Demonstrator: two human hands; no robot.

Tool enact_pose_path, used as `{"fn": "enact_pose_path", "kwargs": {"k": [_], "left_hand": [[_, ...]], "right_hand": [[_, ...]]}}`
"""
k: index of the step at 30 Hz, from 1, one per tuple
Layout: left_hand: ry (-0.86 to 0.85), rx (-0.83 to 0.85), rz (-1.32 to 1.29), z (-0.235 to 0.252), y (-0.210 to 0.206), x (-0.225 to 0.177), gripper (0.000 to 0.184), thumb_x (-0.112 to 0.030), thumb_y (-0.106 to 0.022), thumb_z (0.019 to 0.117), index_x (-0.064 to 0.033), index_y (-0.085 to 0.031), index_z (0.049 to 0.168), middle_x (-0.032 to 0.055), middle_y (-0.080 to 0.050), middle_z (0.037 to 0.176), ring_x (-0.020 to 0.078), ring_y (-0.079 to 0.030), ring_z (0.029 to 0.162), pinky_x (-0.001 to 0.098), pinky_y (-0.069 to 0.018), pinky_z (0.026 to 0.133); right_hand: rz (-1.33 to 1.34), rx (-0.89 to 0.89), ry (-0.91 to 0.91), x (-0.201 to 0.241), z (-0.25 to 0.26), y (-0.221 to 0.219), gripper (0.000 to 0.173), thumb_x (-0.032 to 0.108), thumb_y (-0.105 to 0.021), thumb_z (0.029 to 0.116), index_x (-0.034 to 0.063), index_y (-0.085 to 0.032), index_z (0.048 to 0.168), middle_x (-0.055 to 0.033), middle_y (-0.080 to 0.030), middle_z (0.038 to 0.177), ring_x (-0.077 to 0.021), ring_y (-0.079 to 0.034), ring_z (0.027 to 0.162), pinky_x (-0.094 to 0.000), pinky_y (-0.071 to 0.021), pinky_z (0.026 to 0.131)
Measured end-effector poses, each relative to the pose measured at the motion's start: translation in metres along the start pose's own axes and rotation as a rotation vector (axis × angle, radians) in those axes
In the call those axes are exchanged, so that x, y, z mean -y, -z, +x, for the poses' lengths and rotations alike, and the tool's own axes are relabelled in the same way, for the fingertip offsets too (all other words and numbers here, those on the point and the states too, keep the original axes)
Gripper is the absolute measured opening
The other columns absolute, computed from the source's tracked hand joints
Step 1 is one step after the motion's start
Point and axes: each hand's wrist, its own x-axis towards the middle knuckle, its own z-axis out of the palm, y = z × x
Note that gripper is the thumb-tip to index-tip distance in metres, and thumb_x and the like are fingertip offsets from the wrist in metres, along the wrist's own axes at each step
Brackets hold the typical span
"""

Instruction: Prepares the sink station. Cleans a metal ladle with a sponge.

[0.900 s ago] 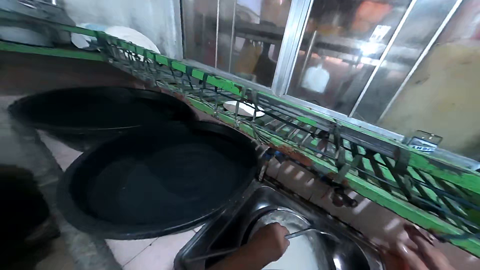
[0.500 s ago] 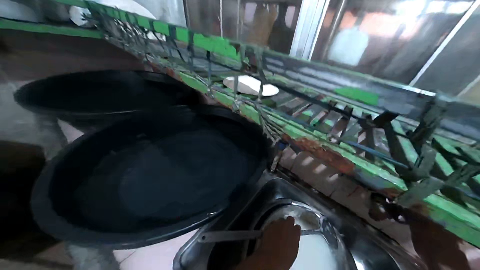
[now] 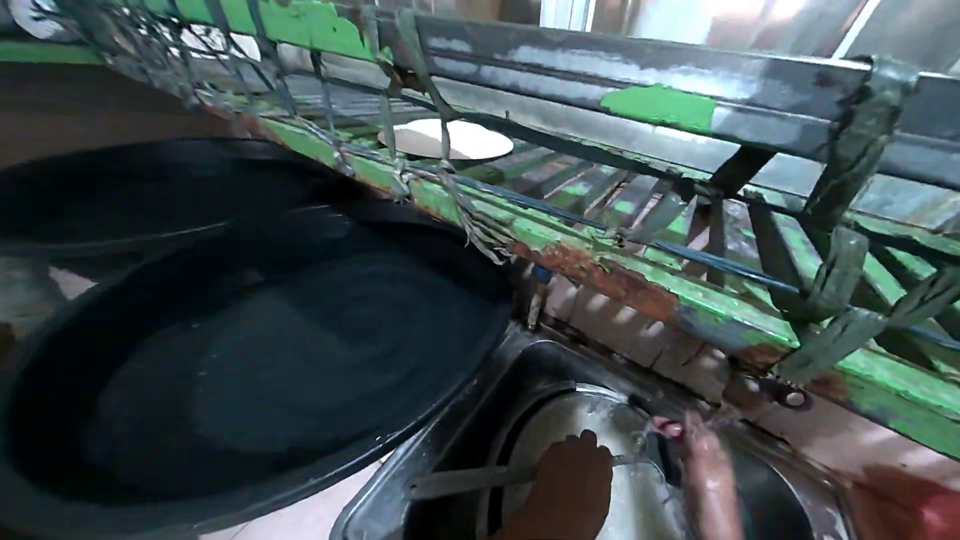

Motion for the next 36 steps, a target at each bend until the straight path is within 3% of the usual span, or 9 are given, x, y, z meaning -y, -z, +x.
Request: {"fn": "enact_pose_path", "kwargs": {"k": [2, 4, 11, 16, 20, 23, 26, 31, 36], "left_hand": [[-0.032, -0.043, 0.001, -0.011, 0.005, 0.001, 0.035, -0.011, -0.045, 0.1062, -0.006, -0.062, 0.136, 0.0233, -0.058, 0.135, 0.0443, -0.061, 0.119, 0.0597, -0.0531, 0.092], [-0.074, -0.092, 0.02, -0.023, 0.007, 0.003, 0.033, -0.009, -0.045, 0.1053, -0.0047, -0.062, 0.134, 0.0235, -0.061, 0.129, 0.0442, -0.062, 0.115, 0.0594, -0.0531, 0.09], [-0.068, -0.07, 0.013, -0.024, -0.004, 0.011, 0.033, -0.007, -0.045, 0.1049, -0.0039, -0.063, 0.132, 0.0241, -0.06, 0.131, 0.0449, -0.061, 0.118, 0.0595, -0.0529, 0.092], [0.117, 0.125, -0.008, -0.019, -0.002, 0.034, 0.035, -0.011, -0.042, 0.1077, 0.0048, -0.06, 0.132, 0.0291, -0.06, 0.134, 0.0483, -0.059, 0.123, 0.0642, -0.0474, 0.099], [0.116, 0.242, -0.134, -0.002, -0.014, 0.064, 0.031, -0.011, -0.054, 0.1037, 0.0038, -0.062, 0.131, 0.0273, -0.061, 0.131, 0.0439, -0.061, 0.121, 0.0615, -0.0487, 0.1], [0.097, 0.329, -0.24, 0.01, -0.012, 0.067, 0.036, -0.011, -0.052, 0.1055, -0.0016, -0.058, 0.139, 0.0244, -0.064, 0.123, 0.036, -0.066, 0.102, 0.0528, -0.0532, 0.09], [0.109, 0.351, -0.334, 0.013, -0.01, 0.057, 0.037, -0.021, -0.045, 0.11, -0.0037, -0.057, 0.14, 0.0216, -0.066, 0.114, 0.0302, -0.064, 0.09, 0.0474, -0.053, 0.084], [0.064, 0.279, -0.458, 0.035, -0.014, 0.052, 0.049, -0.04, -0.039, 0.1114, 0.001, -0.063, 0.122, 0.0152, -0.062, 0.093, 0.0229, -0.055, 0.074, 0.0422, -0.0487, 0.071], [-0.076, 0.195, -0.418, 0.061, -0.011, 0.041, 0.056, -0.045, -0.039, 0.1105, 0.0048, -0.064, 0.118, 0.0214, -0.065, 0.101, 0.0309, -0.062, 0.085, 0.0508, -0.0503, 0.081]], "right_hand": [[-0.429, 0.139, 0.105, -0.022, 0.008, 0.008, 0.041, 0.023, -0.045, 0.1077, -0.0062, -0.067, 0.127, -0.0177, -0.068, 0.131, -0.0258, -0.061, 0.128, -0.0432, -0.0422, 0.114], [-0.57, 0.174, -0.038, -0.032, 0.017, 0.014, 0.048, 0.028, -0.036, 0.1121, -0.0041, -0.056, 0.141, -0.0245, -0.057, 0.144, -0.0345, -0.052, 0.137, -0.05, -0.0357, 0.119], [-0.6, 0.183, 0.086, -0.024, 0.003, -0.01, 0.03, 0.012, -0.053, 0.1057, -0.0027, -0.069, 0.126, -0.0203, -0.069, 0.13, -0.0321, -0.064, 0.125, -0.049, -0.0449, 0.112], [-0.039, 0.139, -0.343, 0.002, 0.021, 0.001, 0.027, 0.009, -0.039, 0.1098, -0.0028, -0.053, 0.13, -0.0106, -0.066, 0.098, -0.0153, -0.067, 0.069, -0.0319, -0.0576, 0.061], [-0.111, 0.273, -0.392, 0.03, 0.023, 0.005, 0.031, 0.026, -0.041, 0.1117, 0.0043, -0.062, 0.121, 0.0006, -0.054, 0.06, -0.0049, -0.038, 0.037, -0.0208, -0.0348, 0.034], [0.139, 0.191, -0.477, 0.043, 0.022, -0.002, 0.045, 0.036, -0.026, 0.1136, 0.0108, -0.049, 0.084, 0.0046, -0.042, 0.049, -0.0056, -0.038, 0.035, -0.0218, -0.0372, 0.034], [0.37, 0.083, -0.513, 0.049, 0.022, 0.0, 0.03, 0.024, -0.035, 0.1125, 0.0058, -0.056, 0.101, -0.0014, -0.06, 0.07, -0.0081, -0.054, 0.049, -0.0226, -0.0492, 0.045], [0.21, 0.054, -0.32, 0.053, 0.017, 0.022, 0.042, 0.02, -0.018, 0.1121, 0.0114, -0.049, 0.085, 0.0079, -0.043, 0.048, -0.003, -0.042, 0.036, -0.0202, -0.0436, 0.039], [-0.086, -0.076, -0.19, 0.019, 0.021, 0.07, 0.046, 0.024, -0.039, 0.1107, -0.0015, -0.04, 0.148, -0.0168, -0.06, 0.128, -0.0212, -0.064, 0.103, -0.0426, -0.0557, 0.085]]}}
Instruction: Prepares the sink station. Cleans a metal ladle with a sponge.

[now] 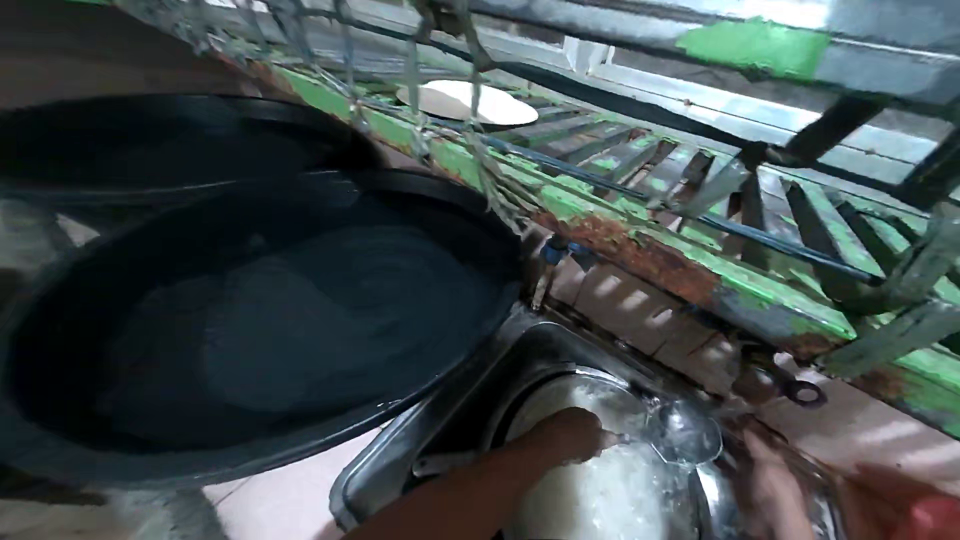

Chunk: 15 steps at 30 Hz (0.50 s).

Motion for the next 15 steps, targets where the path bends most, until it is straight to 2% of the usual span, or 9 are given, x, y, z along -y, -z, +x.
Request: {"fn": "enact_pose_path", "kwargs": {"k": [1, 2, 3, 5, 7, 9, 11, 13, 15], "left_hand": [[-0.034, 0.0, 0.013, 0.005, -0.001, -0.004, 0.056, -0.045, -0.04, 0.1102, 0.0052, -0.063, 0.117, 0.0226, -0.065, 0.104, 0.0328, -0.062, 0.091, 0.053, -0.0498, 0.085], [-0.075, 0.003, 0.024, 0.011, -0.003, -0.007, 0.057, -0.046, -0.041, 0.1096, 0.006, -0.064, 0.115, 0.0239, -0.065, 0.106, 0.0347, -0.063, 0.096, 0.0549, -0.0495, 0.088], [-0.126, 0.0, 0.035, 0.018, -0.007, -0.011, 0.057, -0.047, -0.043, 0.1088, 0.0064, -0.064, 0.112, 0.0242, -0.065, 0.105, 0.0354, -0.063, 0.097, 0.0554, -0.0488, 0.088], [-0.226, -0.02, 0.094, 0.034, -0.014, -0.024, 0.052, -0.044, -0.051, 0.1062, 0.0062, -0.065, 0.11, 0.026, -0.066, 0.105, 0.039, -0.064, 0.099, 0.0592, -0.0491, 0.089], [-0.262, -0.04, 0.238, 0.045, -0.019, -0.046, 0.044, -0.039, -0.055, 0.1045, -0.0002, -0.065, 0.12, 0.024, -0.068, 0.115, 0.0402, -0.066, 0.109, 0.063, -0.0496, 0.094], [-0.253, -0.081, 0.388, 0.05, -0.026, -0.069, 0.042, -0.037, -0.051, 0.1058, -0.0051, -0.061, 0.132, 0.0224, -0.068, 0.121, 0.0416, -0.065, 0.115, 0.065, -0.049, 0.096], [-0.223, -0.142, 0.453, 0.053, -0.037, -0.087, 0.046, -0.03, -0.047, 0.1079, -0.0124, -0.049, 0.15, 0.0222, -0.068, 0.123, 0.0438, -0.066, 0.113, 0.0653, -0.0503, 0.094], [-0.185, -0.196, 0.465, 0.046, -0.042, -0.101, 0.04, -0.021, -0.046, 0.1067, -0.0129, -0.051, 0.145, 0.0223, -0.069, 0.118, 0.0447, -0.067, 0.108, 0.0639, -0.0526, 0.089], [-0.144, -0.216, 0.496, 0.037, -0.041, -0.102, 0.035, -0.013, -0.044, 0.106, -0.0106, -0.057, 0.138, 0.0226, -0.069, 0.117, 0.0449, -0.068, 0.107, 0.0635, -0.0543, 0.085]], "right_hand": [[0.081, 0.023, -0.046, -0.007, -0.003, -0.001, 0.046, 0.028, -0.04, 0.1105, 0.0034, -0.037, 0.149, -0.0126, -0.061, 0.123, -0.0176, -0.066, 0.099, -0.0398, -0.0579, 0.08], [0.205, 0.029, -0.091, -0.013, -0.005, -0.004, 0.042, 0.028, -0.042, 0.1101, 0.0071, -0.039, 0.146, -0.0097, -0.065, 0.113, -0.0151, -0.069, 0.089, -0.0353, -0.0604, 0.069], [0.376, 0.02, -0.142, -0.017, -0.009, -0.009, 0.037, 0.025, -0.043, 0.11, 0.0095, -0.041, 0.143, -0.0095, -0.066, 0.107, -0.0158, -0.07, 0.084, -0.0342, -0.0612, 0.065], [0.695, -0.016, -0.225, -0.022, -0.017, -0.022, 0.028, 0.027, -0.037, 0.1116, 0.0082, -0.052, 0.126, -0.0108, -0.07, 0.1, -0.0201, -0.073, 0.081, -0.0359, -0.0637, 0.064], [0.845, 0.05, -0.231, -0.028, -0.02, -0.032, 0.036, 0.03, -0.032, 0.1123, 0.0087, -0.06, 0.118, -0.0077, -0.074, 0.096, -0.0198, -0.075, 0.085, -0.0357, -0.0641, 0.072], [0.837, 0.072, -0.197, -0.029, -0.022, -0.033, 0.03, 0.021, -0.034, 0.1122, 0.0086, -0.059, 0.121, -0.0058, -0.074, 0.099, -0.0173, -0.074, 0.089, -0.0334, -0.0625, 0.078], [0.748, -0.049, -0.161, -0.019, -0.023, -0.027, 0.027, 0.015, -0.038, 0.111, 0.0036, -0.06, 0.12, -0.0068, -0.075, 0.096, -0.0159, -0.074, 0.082, -0.0306, -0.0625, 0.073], [0.595, -0.272, -0.041, -0.009, -0.021, -0.015, 0.02, 0.01, -0.045, 0.1081, 0.002, -0.057, 0.122, -0.0077, -0.072, 0.094, -0.0139, -0.071, 0.072, -0.0297, -0.0616, 0.063], [0.435, -0.356, 0.104, -0.008, -0.019, 0.006, 0.04, 0.0, -0.047, 0.1033, 0.0033, -0.039, 0.143, -0.0106, -0.06, 0.114, -0.0142, -0.067, 0.088, -0.0332, -0.0603, 0.072]]}}
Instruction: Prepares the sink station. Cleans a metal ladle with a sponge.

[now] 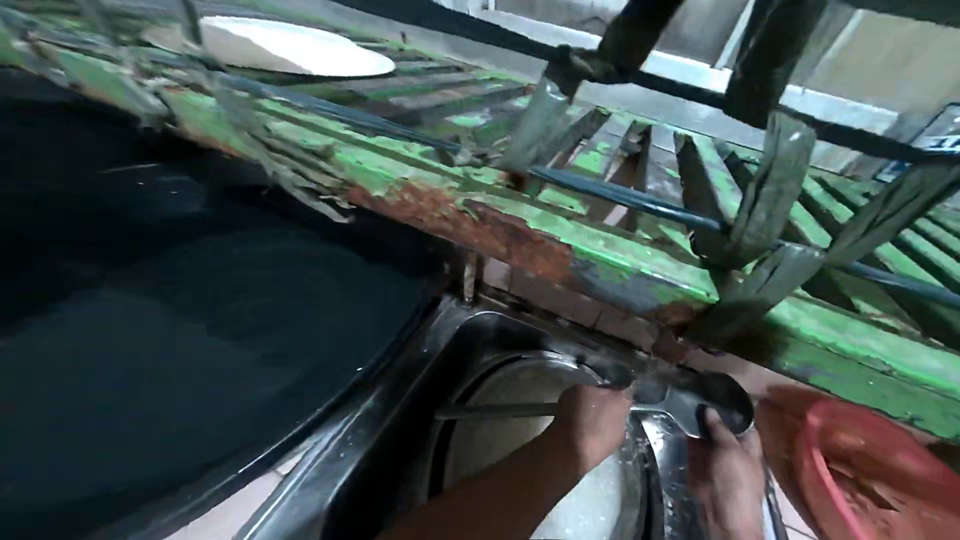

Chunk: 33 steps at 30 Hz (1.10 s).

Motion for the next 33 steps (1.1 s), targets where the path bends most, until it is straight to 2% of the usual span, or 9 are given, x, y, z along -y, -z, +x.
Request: {"fn": "enact_pose_path", "kwargs": {"k": [3, 7, 12, 16, 19, 23, 25, 29, 33], "left_hand": [[0.025, 0.032, 0.07, -0.015, 0.008, 0.009, 0.033, -0.008, -0.044, 0.1046, -0.0062, -0.062, 0.132, 0.0238, -0.066, 0.122, 0.0444, -0.066, 0.11, 0.0617, -0.0537, 0.087], [0.006, 0.03, 0.11, -0.044, 0.018, 0.027, 0.037, -0.026, -0.044, 0.1084, -0.0024, -0.064, 0.128, 0.0229, -0.062, 0.13, 0.0429, -0.062, 0.117, 0.0596, -0.0493, 0.097], [0.086, 0.054, 0.176, -0.081, 0.037, 0.036, 0.033, -0.008, -0.042, 0.1053, 0.0021, -0.06, 0.13, 0.0238, -0.059, 0.132, 0.0421, -0.059, 0.12, 0.0579, -0.0476, 0.099], [0.165, 0.004, 0.166, -0.092, 0.041, 0.051, 0.033, -0.007, -0.042, 0.1052, 0.0025, -0.06, 0.131, 0.0243, -0.059, 0.133, 0.0423, -0.06, 0.12, 0.0572, -0.0495, 0.097], [0.175, -0.013, 0.162, -0.095, 0.04, 0.054, 0.033, -0.008, -0.043, 0.1052, 0.0019, -0.059, 0.133, 0.0236, -0.058, 0.134, 0.0418, -0.059, 0.12, 0.0566, -0.0488, 0.098], [0.158, 0.003, 0.176, -0.099, 0.041, 0.041, 0.032, -0.007, -0.044, 0.1048, 0.0033, -0.059, 0.131, 0.0246, -0.059, 0.133, 0.043, -0.059, 0.119, 0.0581, -0.0474, 0.099], [0.17, 0.023, 0.186, -0.099, 0.042, 0.036, 0.032, -0.006, -0.044, 0.1043, 0.0035, -0.059, 0.131, 0.0245, -0.058, 0.133, 0.0428, -0.06, 0.119, 0.0577, -0.0478, 0.098], [0.204, 0.029, 0.176, -0.096, 0.041, 0.036, 0.033, -0.005, -0.043, 0.1045, 0.0021, -0.058, 0.133, 0.0236, -0.058, 0.135, 0.0424, -0.059, 0.121, 0.0566, -0.0488, 0.099], [0.201, 0.078, 0.183, -0.099, 0.043, 0.033, 0.033, -0.006, -0.042, 0.1049, 0.0011, -0.059, 0.133, 0.0241, -0.058, 0.135, 0.043, -0.059, 0.122, 0.0572, -0.0493, 0.098]], "right_hand": [[-0.131, 0.034, -0.041, -0.006, 0.005, 0.017, 0.052, -0.011, -0.046, 0.0968, 0.0019, -0.039, 0.146, -0.0145, -0.058, 0.118, -0.0156, -0.066, 0.09, -0.0337, -0.0591, 0.073], [-0.114, 0.12, -0.231, -0.036, -0.008, 0.01, 0.063, -0.011, -0.043, 0.0956, 0.011, -0.035, 0.154, -0.0113, -0.06, 0.115, -0.0127, -0.065, 0.079, -0.0284, -0.0556, 0.061], [-0.247, 0.122, -0.2, -0.065, -0.022, -0.019, 0.023, 0.017, -0.052, 0.1072, -0.0003, -0.055, 0.122, -0.0065, -0.062, 0.086, -0.0101, -0.061, 0.066, -0.0283, -0.0538, 0.056], [-0.291, 0.337, -0.256, -0.07, -0.027, -0.029, 0.039, -0.004, -0.039, 0.1029, -0.0025, -0.043, 0.142, -0.0155, -0.062, 0.102, -0.0198, -0.067, 0.074, -0.0395, -0.0611, 0.063], [-0.269, 0.336, -0.28, -0.068, -0.031, -0.036, 0.049, -0.011, -0.036, 0.0991, -0.0005, -0.036, 0.147, -0.0159, -0.057, 0.107, -0.0193, -0.067, 0.073, -0.0386, -0.0622, 0.062], [-0.263, 0.237, -0.234, -0.065, -0.029, -0.039, 0.028, 0.009, -0.04, 0.1069, -0.0002, -0.047, 0.132, -0.0136, -0.061, 0.093, -0.0202, -0.067, 0.069, -0.0392, -0.0602, 0.057], [-0.248, 0.234, -0.228, -0.065, -0.026, -0.037, 0.024, 0.006, -0.042, 0.1039, 0.0008, -0.048, 0.126, -0.0128, -0.06, 0.092, -0.0202, -0.066, 0.069, -0.0393, -0.059, 0.056], [-0.156, 0.319, -0.306, -0.062, -0.028, -0.031, 0.067, -0.02, -0.04, 0.0868, 0.0053, -0.032, 0.148, -0.0174, -0.057, 0.114, -0.022, -0.068, 0.078, -0.0393, -0.0613, 0.061], [-0.197, 0.289, -0.299, -0.06, -0.026, -0.024, 0.036, 0.006, -0.044, 0.1074, 0.0023, -0.041, 0.143, -0.0147, -0.061, 0.105, -0.0194, -0.068, 0.076, -0.0368, -0.0605, 0.062]]}}
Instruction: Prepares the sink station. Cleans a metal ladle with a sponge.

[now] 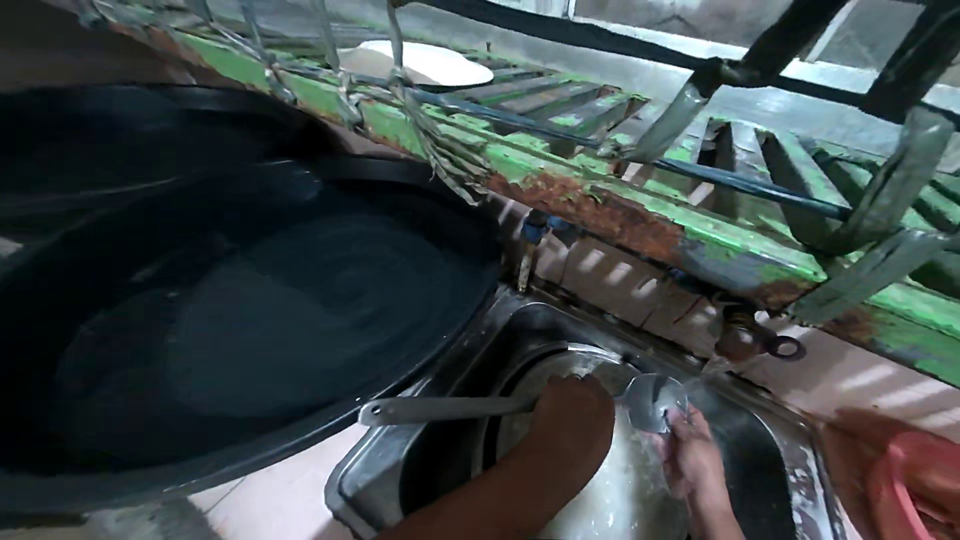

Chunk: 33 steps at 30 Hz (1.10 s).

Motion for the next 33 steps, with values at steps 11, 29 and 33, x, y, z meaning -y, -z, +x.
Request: {"fn": "enact_pose_path", "kwargs": {"k": [11, 29, 33], "left_hand": [[0.074, 0.088, -0.002, -0.003, -0.007, 0.008, 0.033, -0.012, -0.042, 0.1073, -0.0032, -0.063, 0.131, 0.0225, -0.061, 0.133, 0.0431, -0.062, 0.117, 0.0596, -0.0533, 0.091], [-0.09, -0.058, 0.004, 0.025, -0.017, -0.024, 0.034, -0.02, -0.043, 0.109, -0.0091, -0.058, 0.138, 0.0203, -0.061, 0.131, 0.0405, -0.063, 0.116, 0.0566, -0.0495, 0.097], [-0.071, -0.058, 0.002, 0.011, -0.014, -0.026, 0.036, -0.018, -0.044, 0.1087, -0.0077, -0.057, 0.14, 0.0202, -0.061, 0.131, 0.0398, -0.062, 0.117, 0.0557, -0.048, 0.099]], "right_hand": [[-0.151, 0.093, -0.055, -0.007, -0.001, 0.001, 0.054, 0.003, -0.05, 0.1051, 0.0076, -0.03, 0.156, -0.0202, -0.062, 0.112, -0.0212, -0.066, 0.068, -0.0378, -0.0587, 0.056], [0.234, -0.191, 0.057, 0.021, -0.007, 0.026, 0.038, 0.0, -0.039, 0.1047, 0.0008, -0.042, 0.142, -0.0142, -0.059, 0.104, -0.0179, -0.064, 0.067, -0.0351, -0.0588, 0.058], [0.181, -0.218, 0.058, 0.021, -0.005, 0.014, 0.027, 0.015, -0.042, 0.1099, -0.0011, -0.047, 0.13, -0.0159, -0.061, 0.095, -0.0224, -0.067, 0.066, -0.04, -0.0599, 0.056]]}}
